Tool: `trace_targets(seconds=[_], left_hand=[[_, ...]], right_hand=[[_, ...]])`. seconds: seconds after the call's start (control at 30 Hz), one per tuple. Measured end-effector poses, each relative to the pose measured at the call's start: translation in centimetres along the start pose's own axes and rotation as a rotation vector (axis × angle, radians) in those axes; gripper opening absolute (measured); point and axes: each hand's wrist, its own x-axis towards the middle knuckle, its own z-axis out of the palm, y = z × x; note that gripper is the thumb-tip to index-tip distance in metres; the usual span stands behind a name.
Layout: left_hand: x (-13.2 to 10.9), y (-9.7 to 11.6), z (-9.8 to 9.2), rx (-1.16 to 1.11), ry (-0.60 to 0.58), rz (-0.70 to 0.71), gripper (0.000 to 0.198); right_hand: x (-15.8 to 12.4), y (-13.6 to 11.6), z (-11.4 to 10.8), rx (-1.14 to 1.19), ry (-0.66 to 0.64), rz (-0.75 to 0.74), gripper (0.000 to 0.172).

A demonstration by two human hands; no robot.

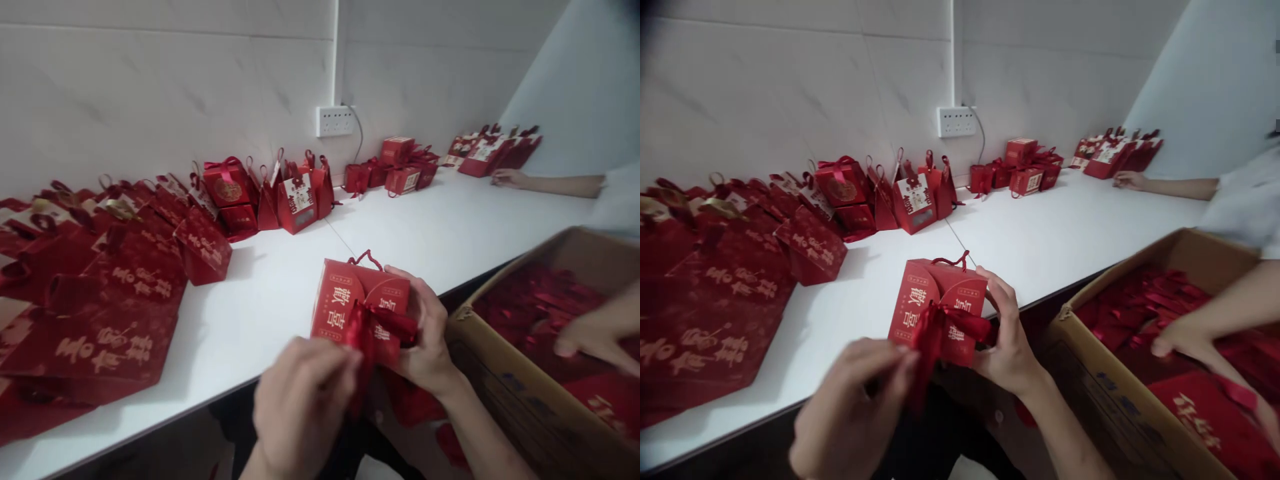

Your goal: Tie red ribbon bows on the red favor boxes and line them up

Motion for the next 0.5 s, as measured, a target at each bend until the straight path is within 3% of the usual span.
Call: trace_targets(seconds=[0.07,0.1,0.2,0.27,0.37,0.5], left_hand=[[1.2,-1.3,0.2,-0.005,0.038,-0.263,0.001],[1.9,-2.2,0.4,-0.028,0.001,-0.394,0.006],[3.5,-4.9,1.9,-0.108,-0.288,-0.569,0.022],[4.0,-6.0,3.4,-0.043,-0.431,-0.563,0.028],[3.8,-6.1,6.1,0.020,-0.572,-0.485,0.033],[1.9,-4.1,10.2,-0.128,-0.622,-0.197,0.029]], right_hand=[[0.2,-0.7,-1.2,-0.063,-0.006,-0.035,0.098],[0.4,-1.2,-1.9,-0.126,-0.031,-0.036,0.096],[0.3,-2.6,-4.3,-0.337,-0.073,-0.018,0.090],[-0.3,-3.5,-6.3,-0.458,-0.053,0.030,0.088],[-1.7,-5.1,-9.9,-0.625,0.012,0.114,0.093],[-4.2,-8.0,-16.0,-0.780,0.225,0.296,0.101]])
